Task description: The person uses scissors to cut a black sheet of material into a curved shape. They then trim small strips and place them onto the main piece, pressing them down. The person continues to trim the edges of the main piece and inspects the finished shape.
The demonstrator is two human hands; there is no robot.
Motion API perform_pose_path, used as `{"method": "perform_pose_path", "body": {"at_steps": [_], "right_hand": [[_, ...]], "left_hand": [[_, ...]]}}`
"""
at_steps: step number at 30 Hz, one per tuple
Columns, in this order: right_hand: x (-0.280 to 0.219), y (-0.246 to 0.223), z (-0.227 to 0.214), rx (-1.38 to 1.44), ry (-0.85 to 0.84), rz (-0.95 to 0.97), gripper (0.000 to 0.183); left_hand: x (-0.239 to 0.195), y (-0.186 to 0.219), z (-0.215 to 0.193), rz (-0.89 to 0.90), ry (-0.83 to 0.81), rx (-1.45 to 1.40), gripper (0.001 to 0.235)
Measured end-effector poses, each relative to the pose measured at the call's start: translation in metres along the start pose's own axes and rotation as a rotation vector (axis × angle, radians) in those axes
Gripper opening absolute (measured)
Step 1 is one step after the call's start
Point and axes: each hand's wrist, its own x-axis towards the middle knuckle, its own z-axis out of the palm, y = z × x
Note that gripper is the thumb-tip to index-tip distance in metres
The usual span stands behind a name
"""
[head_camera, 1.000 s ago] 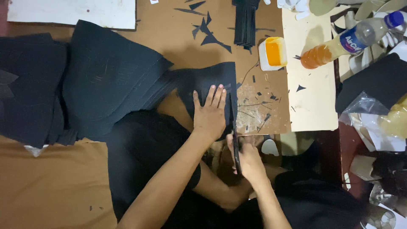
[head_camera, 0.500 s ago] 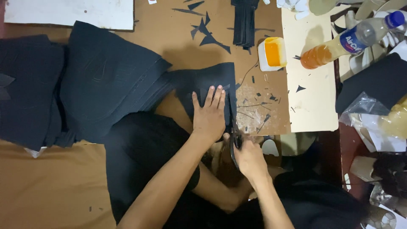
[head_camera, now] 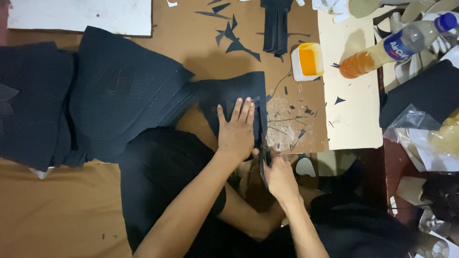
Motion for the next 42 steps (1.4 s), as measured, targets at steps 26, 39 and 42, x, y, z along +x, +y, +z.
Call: {"method": "perform_pose_path", "body": {"at_steps": [26,39,42], "right_hand": [[0.014,0.033,-0.003,0.273,-0.154,-0.008,0.081],[0.029,0.04,-0.008,0.321,-0.227,0.009,0.086],[0.028,0.032,-0.012,0.271,-0.209,0.043,0.084]], "left_hand": [[0.01,-0.004,0.009,0.0,0.425,-0.145,0.056],[0.006,-0.006,-0.001,0.035,0.435,-0.165,0.052],[0.001,-0.005,-0.007,0.03,0.413,-0.167,0.054]]}}
